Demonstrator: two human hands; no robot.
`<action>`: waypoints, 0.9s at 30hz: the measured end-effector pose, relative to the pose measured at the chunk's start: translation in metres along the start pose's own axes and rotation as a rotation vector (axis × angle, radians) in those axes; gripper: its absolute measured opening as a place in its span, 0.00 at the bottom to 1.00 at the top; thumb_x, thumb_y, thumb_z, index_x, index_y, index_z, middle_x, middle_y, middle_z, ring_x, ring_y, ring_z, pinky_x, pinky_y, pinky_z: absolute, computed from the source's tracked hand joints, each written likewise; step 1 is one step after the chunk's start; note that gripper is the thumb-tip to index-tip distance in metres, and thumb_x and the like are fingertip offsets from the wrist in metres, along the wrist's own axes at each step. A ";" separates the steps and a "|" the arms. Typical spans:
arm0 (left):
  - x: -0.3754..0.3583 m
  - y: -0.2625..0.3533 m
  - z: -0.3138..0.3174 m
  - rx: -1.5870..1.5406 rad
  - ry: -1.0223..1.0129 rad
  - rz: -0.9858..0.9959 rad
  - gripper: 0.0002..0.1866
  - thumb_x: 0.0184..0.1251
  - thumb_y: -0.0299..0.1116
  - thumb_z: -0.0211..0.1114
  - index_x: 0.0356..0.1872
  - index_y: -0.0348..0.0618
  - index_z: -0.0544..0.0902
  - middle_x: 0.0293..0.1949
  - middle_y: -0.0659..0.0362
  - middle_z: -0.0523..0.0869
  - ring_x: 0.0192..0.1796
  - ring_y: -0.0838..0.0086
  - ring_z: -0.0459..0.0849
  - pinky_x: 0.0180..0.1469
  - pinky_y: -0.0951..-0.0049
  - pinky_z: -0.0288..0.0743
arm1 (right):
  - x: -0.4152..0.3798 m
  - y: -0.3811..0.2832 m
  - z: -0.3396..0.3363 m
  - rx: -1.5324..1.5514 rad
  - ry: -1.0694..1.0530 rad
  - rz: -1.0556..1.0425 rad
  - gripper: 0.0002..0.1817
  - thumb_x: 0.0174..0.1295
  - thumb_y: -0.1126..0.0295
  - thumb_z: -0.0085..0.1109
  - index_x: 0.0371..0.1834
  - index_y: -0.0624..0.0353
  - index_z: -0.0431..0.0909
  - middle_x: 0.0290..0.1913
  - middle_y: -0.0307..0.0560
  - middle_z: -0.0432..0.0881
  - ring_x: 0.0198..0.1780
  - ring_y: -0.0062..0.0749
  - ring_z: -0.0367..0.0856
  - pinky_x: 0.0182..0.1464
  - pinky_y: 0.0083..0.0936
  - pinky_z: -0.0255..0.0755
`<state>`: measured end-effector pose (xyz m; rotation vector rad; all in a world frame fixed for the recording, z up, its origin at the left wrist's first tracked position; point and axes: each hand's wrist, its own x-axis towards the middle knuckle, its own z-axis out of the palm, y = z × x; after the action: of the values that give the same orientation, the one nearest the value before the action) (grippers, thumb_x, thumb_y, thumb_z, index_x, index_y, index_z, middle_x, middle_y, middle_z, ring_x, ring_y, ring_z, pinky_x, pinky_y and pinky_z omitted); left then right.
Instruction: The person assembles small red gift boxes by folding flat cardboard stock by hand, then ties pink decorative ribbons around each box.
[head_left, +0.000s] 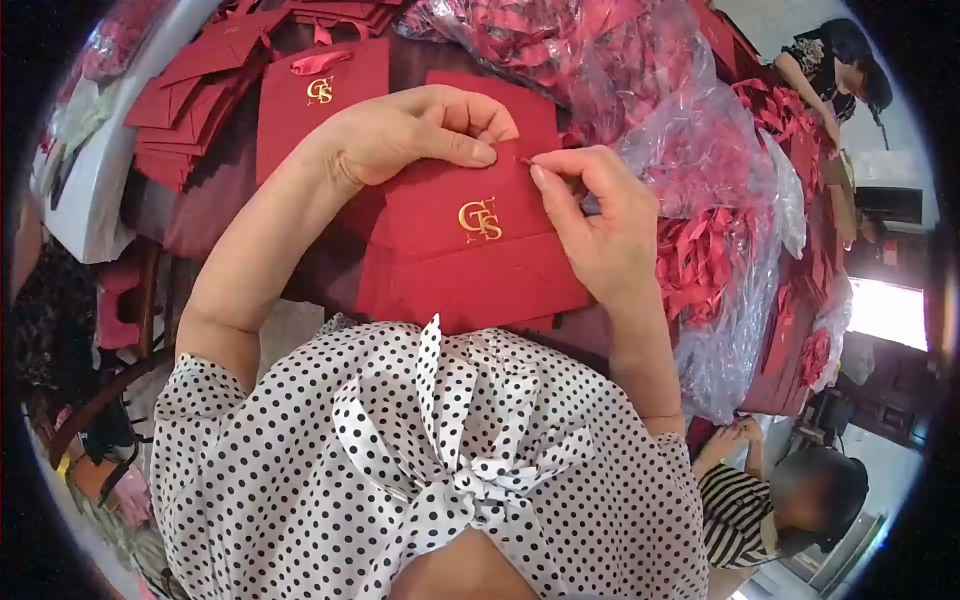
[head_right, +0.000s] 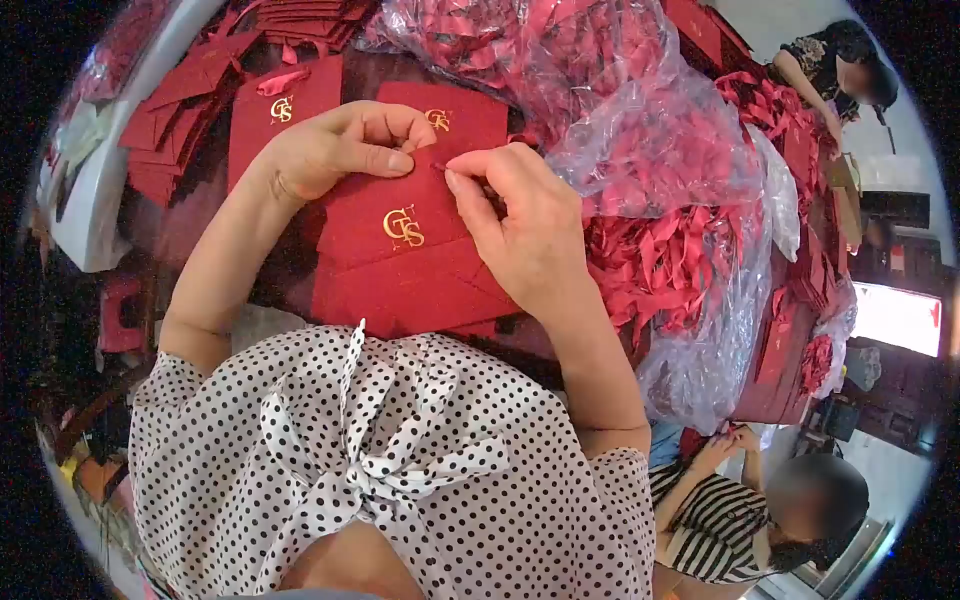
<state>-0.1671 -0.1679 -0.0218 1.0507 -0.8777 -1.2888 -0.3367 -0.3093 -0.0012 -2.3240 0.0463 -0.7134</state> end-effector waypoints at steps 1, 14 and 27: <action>0.000 0.000 0.001 -0.001 0.000 0.002 0.10 0.59 0.27 0.66 0.41 0.39 0.78 0.35 0.69 0.79 0.39 0.89 0.74 0.44 0.88 0.66 | 0.000 -0.001 -0.001 -0.001 -0.001 -0.001 0.04 0.57 0.75 0.62 0.33 0.60 0.78 0.30 0.47 0.79 0.28 0.36 0.78 0.30 0.27 0.71; -0.005 0.007 0.010 0.498 0.120 0.119 0.06 0.64 0.27 0.63 0.34 0.38 0.74 0.32 0.70 0.74 0.38 0.85 0.69 0.43 0.82 0.65 | 0.017 0.009 -0.009 -0.269 -0.164 -0.443 0.06 0.56 0.77 0.56 0.38 0.62 0.76 0.33 0.48 0.75 0.38 0.42 0.76 0.40 0.32 0.73; -0.019 0.021 0.049 1.172 0.391 0.302 0.07 0.59 0.25 0.62 0.35 0.35 0.75 0.32 0.54 0.80 0.38 0.65 0.77 0.43 0.67 0.69 | 0.028 0.011 0.001 0.247 -0.334 0.151 0.10 0.59 0.73 0.59 0.42 0.63 0.75 0.28 0.52 0.83 0.32 0.42 0.84 0.34 0.30 0.75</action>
<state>-0.2090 -0.1547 0.0149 1.8784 -1.4393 -0.1880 -0.3109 -0.3232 0.0050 -2.1440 -0.0169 -0.2348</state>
